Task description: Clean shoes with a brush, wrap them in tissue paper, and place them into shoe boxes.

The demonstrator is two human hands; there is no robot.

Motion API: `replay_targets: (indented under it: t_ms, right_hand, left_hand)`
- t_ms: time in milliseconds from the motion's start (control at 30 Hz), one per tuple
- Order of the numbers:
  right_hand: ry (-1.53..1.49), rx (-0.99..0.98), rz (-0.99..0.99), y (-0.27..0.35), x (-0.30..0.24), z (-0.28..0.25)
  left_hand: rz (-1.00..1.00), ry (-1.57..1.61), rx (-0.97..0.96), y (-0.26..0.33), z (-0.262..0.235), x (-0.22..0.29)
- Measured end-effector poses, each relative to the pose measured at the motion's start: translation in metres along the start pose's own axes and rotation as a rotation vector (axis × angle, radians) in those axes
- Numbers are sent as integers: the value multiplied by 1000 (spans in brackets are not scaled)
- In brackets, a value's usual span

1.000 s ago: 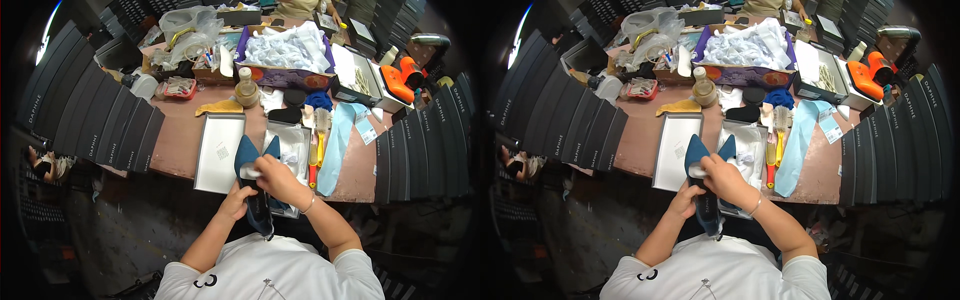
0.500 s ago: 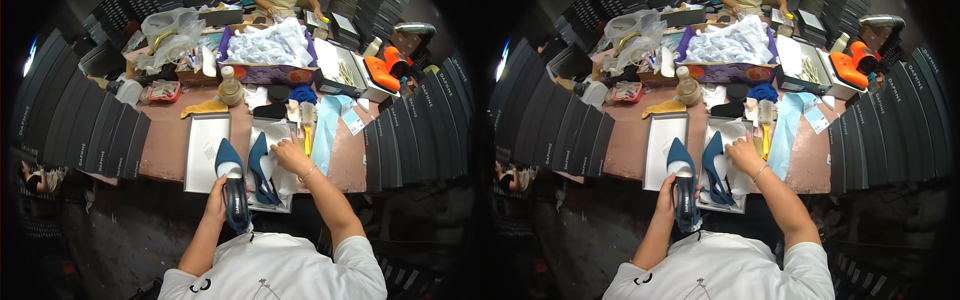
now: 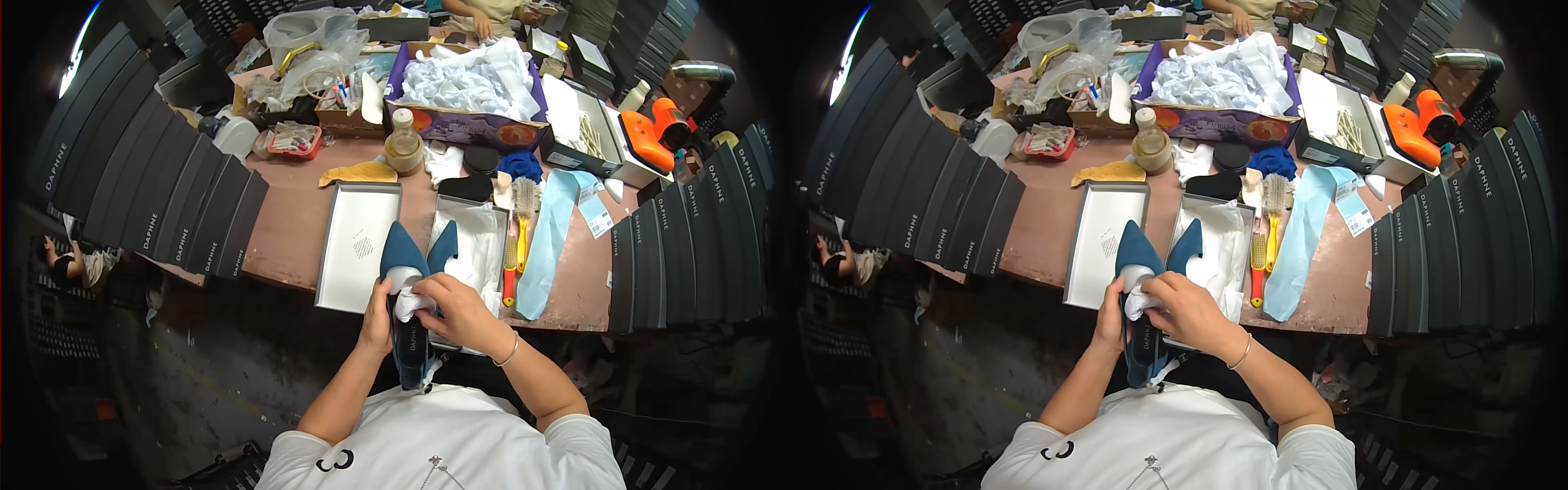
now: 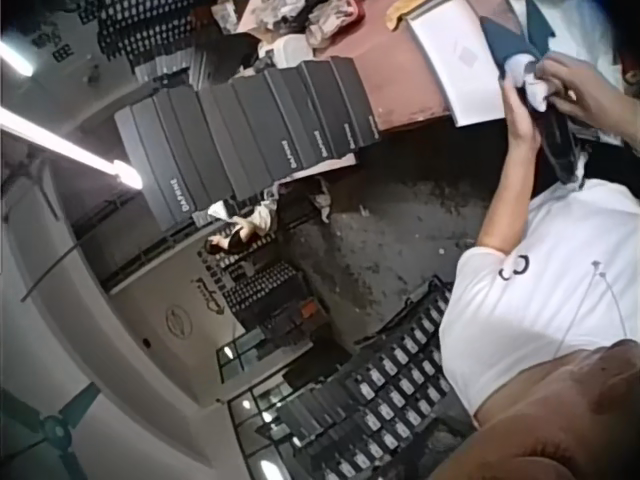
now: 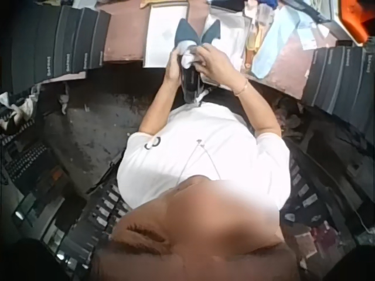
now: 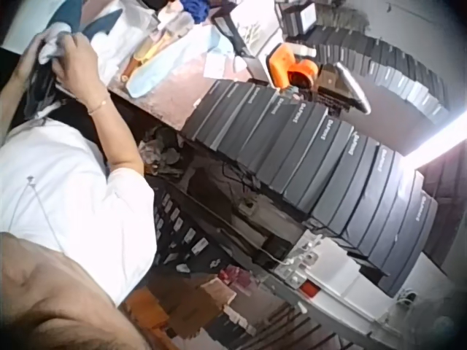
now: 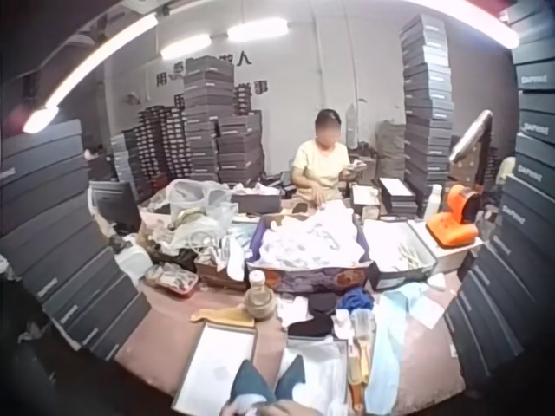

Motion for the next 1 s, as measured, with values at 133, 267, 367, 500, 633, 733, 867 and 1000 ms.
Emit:
replay_targets:
  t_ms: [133, 267, 367, 500, 633, 733, 867, 1000]
  right_hand:
    - [92, -41, 53, 1, 13, 8]
    - [56, -62, 145, 5, 20, -8]
    - [227, 11, 83, 8, 11, -4]
    - [209, 196, 34, 0, 18, -3]
    - [-118, 234, 165, -1, 22, -14]
    - [8, 310, 8, -9, 20, -17]
    - [-270, 154, 159, -11, 48, -2]
    - [-290, 173, 210, -8, 34, -44]
  left_hand:
    - [90, -129, 35, 3, 7, -4]
    - [137, -298, -26, 10, 20, 18]
    - [165, -331, -22, 13, 27, 19]
    - [263, -394, 3, 14, 29, 18]
    - [277, -512, 5, 22, 28, 31]
    - [328, -588, 36, 30, 37, 29]
    - [321, -553, 88, 26, 34, 34]
    - [357, -673, 132, -16, -7, 57]
Point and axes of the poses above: each hand's wrist, its own y-axis away from the middle knuckle, its own z-axis out of the palm, x = y × z, the point moved 8 cm from there along -y, towards the middle knuckle, and after that the axes turned 15 degrees about -y, right-handed, at the moved point
